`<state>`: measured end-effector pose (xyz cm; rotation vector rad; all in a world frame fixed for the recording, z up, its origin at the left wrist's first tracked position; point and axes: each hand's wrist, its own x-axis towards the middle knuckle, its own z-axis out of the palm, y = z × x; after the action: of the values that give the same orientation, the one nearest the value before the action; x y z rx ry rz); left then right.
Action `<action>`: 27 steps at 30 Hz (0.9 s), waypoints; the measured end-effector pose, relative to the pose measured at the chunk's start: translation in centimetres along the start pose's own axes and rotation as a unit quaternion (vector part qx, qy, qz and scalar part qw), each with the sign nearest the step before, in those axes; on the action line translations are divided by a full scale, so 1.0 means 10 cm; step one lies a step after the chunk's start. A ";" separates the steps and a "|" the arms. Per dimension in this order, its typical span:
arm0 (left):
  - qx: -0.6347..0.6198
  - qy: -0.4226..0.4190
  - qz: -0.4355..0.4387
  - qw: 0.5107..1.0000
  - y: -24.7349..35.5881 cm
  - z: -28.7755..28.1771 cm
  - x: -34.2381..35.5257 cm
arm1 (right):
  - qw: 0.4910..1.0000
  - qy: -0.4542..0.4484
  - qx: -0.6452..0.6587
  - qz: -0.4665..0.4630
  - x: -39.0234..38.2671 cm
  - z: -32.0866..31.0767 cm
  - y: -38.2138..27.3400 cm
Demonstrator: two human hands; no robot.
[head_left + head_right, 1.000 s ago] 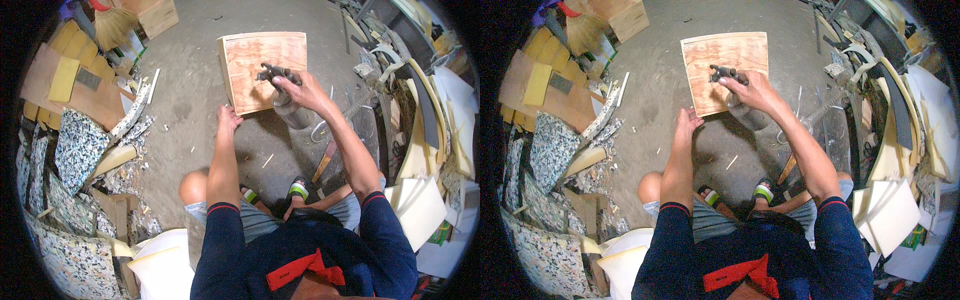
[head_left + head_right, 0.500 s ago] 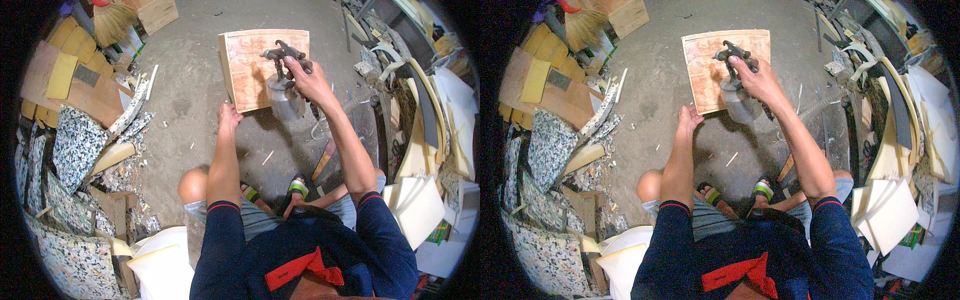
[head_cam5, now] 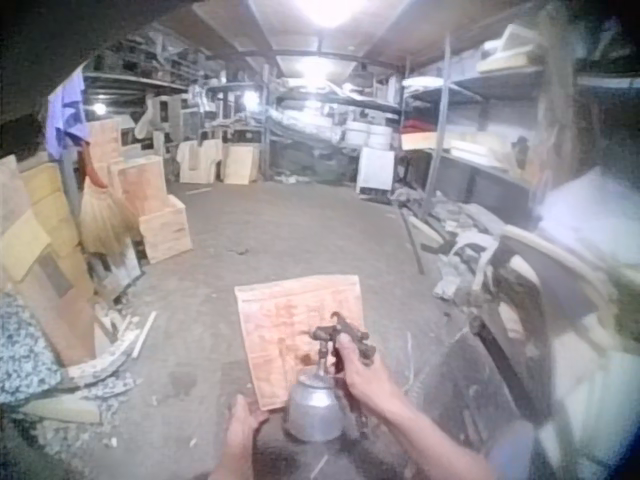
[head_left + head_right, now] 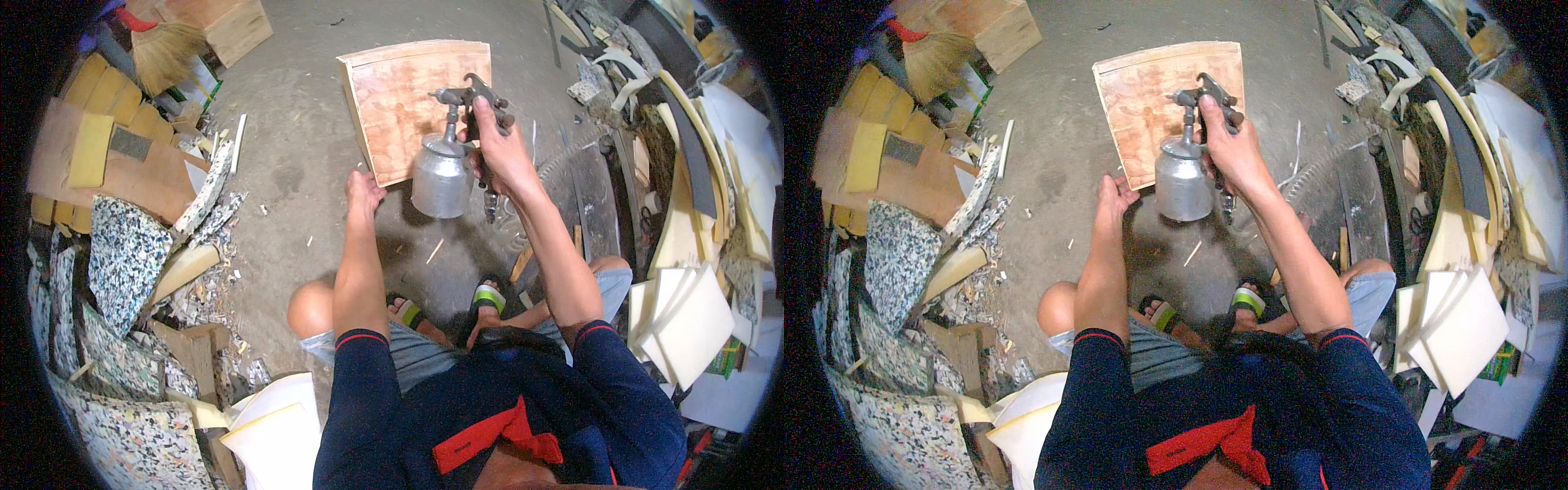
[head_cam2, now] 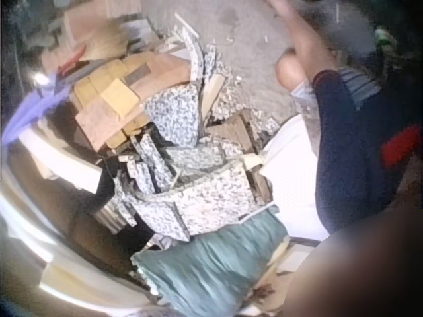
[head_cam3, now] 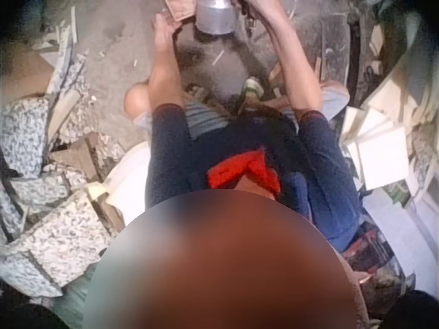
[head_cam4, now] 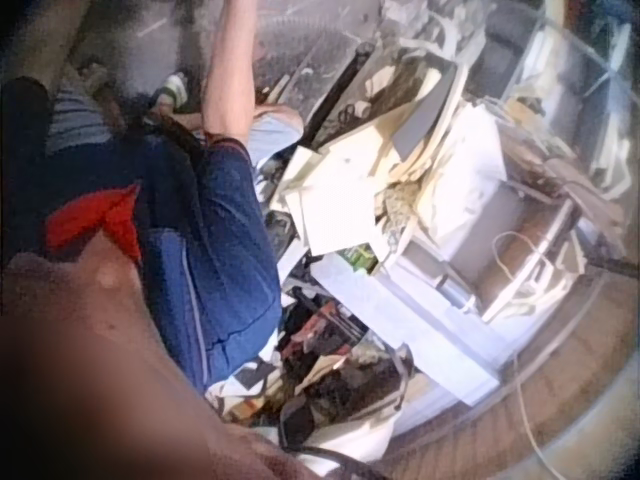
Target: The person picks up a small wooden box, sands its surfaces with sandpaper, sprays it with a spray gun, and then places a white sheet on top of it. The person handles the box and sheet by hand throughout the process.
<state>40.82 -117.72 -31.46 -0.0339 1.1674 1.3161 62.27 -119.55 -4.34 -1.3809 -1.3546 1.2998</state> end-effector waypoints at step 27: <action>0.496 -0.057 0.194 0.845 2.23 1.06 -0.52 | 0.968 -0.033 0.215 0.126 -0.47 0.46 0.70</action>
<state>31.81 -107.54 -10.24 1.0697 1.6807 0.8794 59.42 -125.55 -11.28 -1.2366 -0.8809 1.7036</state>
